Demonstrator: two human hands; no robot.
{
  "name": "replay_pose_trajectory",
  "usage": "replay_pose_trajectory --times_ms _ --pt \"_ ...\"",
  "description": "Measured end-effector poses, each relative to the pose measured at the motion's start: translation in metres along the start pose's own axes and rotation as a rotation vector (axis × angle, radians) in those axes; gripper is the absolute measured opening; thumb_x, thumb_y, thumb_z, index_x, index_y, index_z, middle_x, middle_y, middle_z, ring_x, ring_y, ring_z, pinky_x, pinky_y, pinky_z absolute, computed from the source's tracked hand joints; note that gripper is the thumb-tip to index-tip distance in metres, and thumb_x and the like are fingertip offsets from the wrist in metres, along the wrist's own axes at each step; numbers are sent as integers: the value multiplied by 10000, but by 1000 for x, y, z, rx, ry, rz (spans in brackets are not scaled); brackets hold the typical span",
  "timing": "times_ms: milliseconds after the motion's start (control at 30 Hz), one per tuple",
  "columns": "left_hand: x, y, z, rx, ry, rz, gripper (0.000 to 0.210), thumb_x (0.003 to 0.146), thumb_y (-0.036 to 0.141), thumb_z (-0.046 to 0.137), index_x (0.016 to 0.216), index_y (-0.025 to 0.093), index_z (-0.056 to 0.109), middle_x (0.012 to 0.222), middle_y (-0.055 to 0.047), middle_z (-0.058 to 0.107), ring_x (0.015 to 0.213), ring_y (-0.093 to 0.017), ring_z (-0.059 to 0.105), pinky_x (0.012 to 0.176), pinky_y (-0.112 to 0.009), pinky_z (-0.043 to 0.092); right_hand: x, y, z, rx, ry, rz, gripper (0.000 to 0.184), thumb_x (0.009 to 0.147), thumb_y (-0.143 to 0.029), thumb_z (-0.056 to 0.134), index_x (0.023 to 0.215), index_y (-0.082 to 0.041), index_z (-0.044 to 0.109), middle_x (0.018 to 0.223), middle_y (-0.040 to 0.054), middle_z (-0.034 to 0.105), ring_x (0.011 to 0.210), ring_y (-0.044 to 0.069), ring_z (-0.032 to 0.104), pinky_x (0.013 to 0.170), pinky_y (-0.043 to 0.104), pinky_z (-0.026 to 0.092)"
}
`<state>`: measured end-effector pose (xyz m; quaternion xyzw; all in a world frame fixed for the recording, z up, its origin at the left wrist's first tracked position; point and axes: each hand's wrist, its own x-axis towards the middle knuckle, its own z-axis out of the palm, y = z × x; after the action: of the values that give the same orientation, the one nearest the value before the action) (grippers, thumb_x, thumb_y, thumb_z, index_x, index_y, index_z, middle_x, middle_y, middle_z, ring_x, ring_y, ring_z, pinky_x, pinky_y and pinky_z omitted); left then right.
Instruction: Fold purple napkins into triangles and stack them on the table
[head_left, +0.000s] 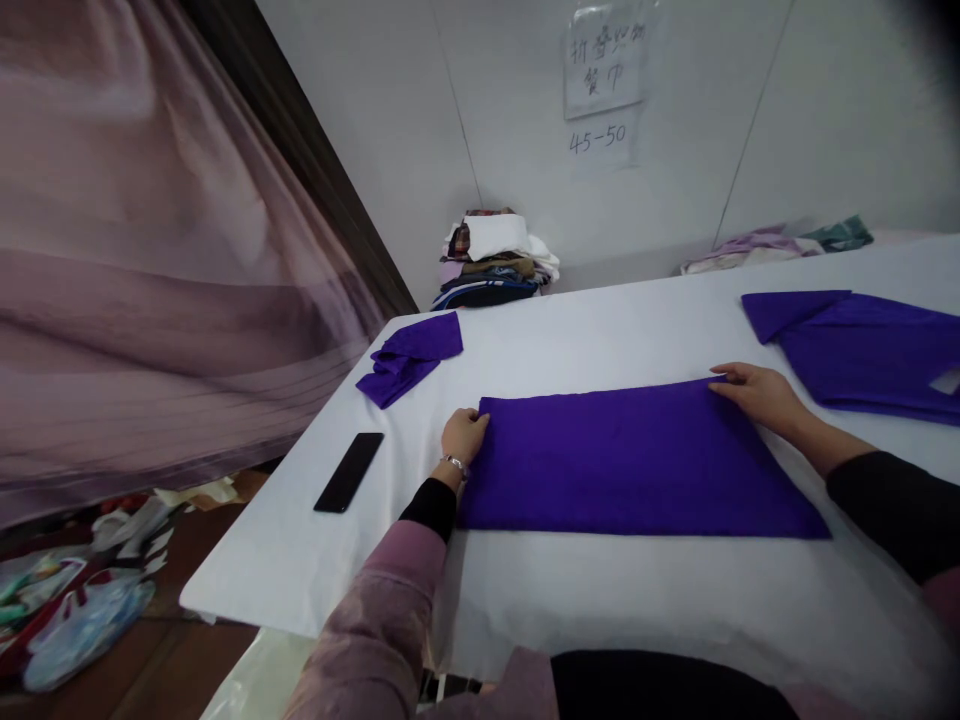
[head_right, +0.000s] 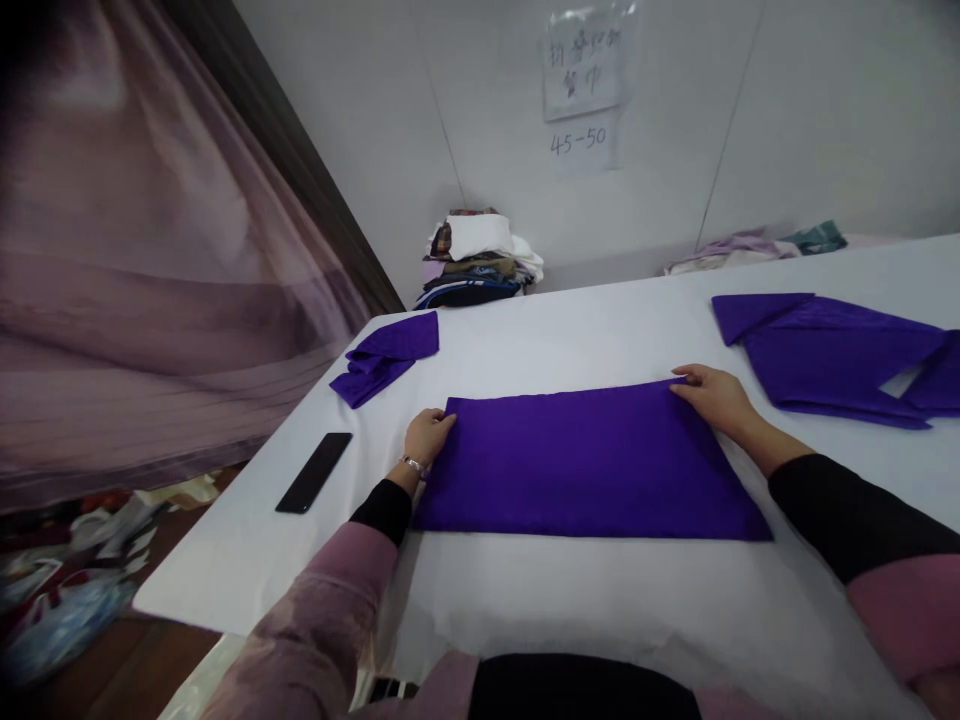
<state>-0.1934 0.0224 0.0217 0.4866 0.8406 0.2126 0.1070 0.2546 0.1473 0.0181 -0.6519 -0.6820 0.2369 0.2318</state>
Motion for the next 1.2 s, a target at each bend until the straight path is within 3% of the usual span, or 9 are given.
replay_pose_trajectory --times_ms 133,433,733,1000,1200 --pt "0 2 3 55 24 -13 196 782 375 528 779 216 642 935 -51 646 845 -200 588 658 -279 396 8 7 7 -71 4 -2 417 803 -331 563 1150 -103 602 1029 139 638 848 181 560 761 277 378" --pt "-1 2 4 100 54 4 155 802 334 521 782 216 619 947 -43 621 858 -193 583 660 -279 401 9 14 13 -160 3 -15 424 807 -402 534 1154 -165 587 1030 106 649 882 198 563 748 285 382" --pt "-7 6 8 135 89 -3 126 808 260 518 766 211 626 935 -49 610 875 -185 583 682 -279 421 20 28 17 -198 19 -22 357 754 -361 557 1071 -205 612 941 85 673 799 216 585 709 317 407" --pt "-10 8 9 120 96 -9 115 814 210 497 789 195 609 954 -64 593 887 -187 580 695 -281 433 20 28 16 -257 -10 -9 407 773 -368 538 1127 -177 602 991 108 662 807 205 592 701 320 409" --pt "-8 6 5 82 105 -45 176 803 152 481 930 182 600 1052 -88 589 913 -198 594 733 -295 456 20 36 18 -324 86 -160 385 795 -381 489 1102 -179 604 1075 160 625 929 246 577 806 351 419"
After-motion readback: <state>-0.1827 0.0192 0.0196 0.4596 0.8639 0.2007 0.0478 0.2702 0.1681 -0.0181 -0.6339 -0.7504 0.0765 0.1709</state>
